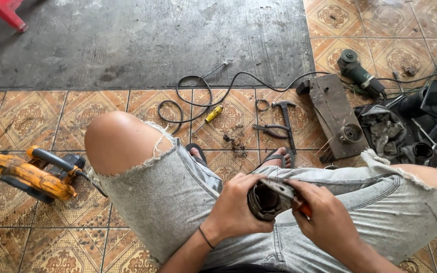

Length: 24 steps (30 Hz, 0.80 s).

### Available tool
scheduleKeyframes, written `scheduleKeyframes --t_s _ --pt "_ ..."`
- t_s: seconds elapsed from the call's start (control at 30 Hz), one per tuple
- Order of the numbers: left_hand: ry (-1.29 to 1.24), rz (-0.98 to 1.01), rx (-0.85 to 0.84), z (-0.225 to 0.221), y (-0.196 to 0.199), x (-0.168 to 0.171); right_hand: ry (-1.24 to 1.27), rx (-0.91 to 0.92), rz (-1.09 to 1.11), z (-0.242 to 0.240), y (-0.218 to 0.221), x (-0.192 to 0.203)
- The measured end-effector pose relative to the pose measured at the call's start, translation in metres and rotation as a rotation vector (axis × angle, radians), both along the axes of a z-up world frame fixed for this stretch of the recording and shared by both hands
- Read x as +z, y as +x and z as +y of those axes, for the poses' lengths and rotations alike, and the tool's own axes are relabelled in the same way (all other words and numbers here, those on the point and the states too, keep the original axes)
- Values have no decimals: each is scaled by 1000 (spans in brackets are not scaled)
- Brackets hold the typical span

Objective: Extracting copper wire from a motor stator using pliers while sitting on the floor.

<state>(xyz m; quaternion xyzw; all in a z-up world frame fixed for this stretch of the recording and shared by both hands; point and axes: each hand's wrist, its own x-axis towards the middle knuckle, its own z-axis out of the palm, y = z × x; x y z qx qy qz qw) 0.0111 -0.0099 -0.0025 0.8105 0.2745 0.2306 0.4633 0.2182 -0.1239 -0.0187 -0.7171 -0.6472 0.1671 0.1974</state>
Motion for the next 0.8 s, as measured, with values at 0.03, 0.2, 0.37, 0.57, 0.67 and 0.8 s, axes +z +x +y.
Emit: scheduleKeyframes --t_s 0.03,0.2,0.37,0.57,0.67,0.8 --pt "-30 28 2 -2 1 -4 -5 11 -34 -1 3 -9" --pt "7 -39 54 2 2 -6 107 -22 10 -6 0 -10" --pt "114 -3 100 0 -3 -13 254 -125 45 -17 24 26" --pt "42 -113 23 0 9 -3 237 -274 52 11 46 37" --pt "49 -58 64 0 3 -6 -33 -329 129 0 36 41" --pt "68 -98 84 5 1 -12 -299 -246 255 -26 31 40"
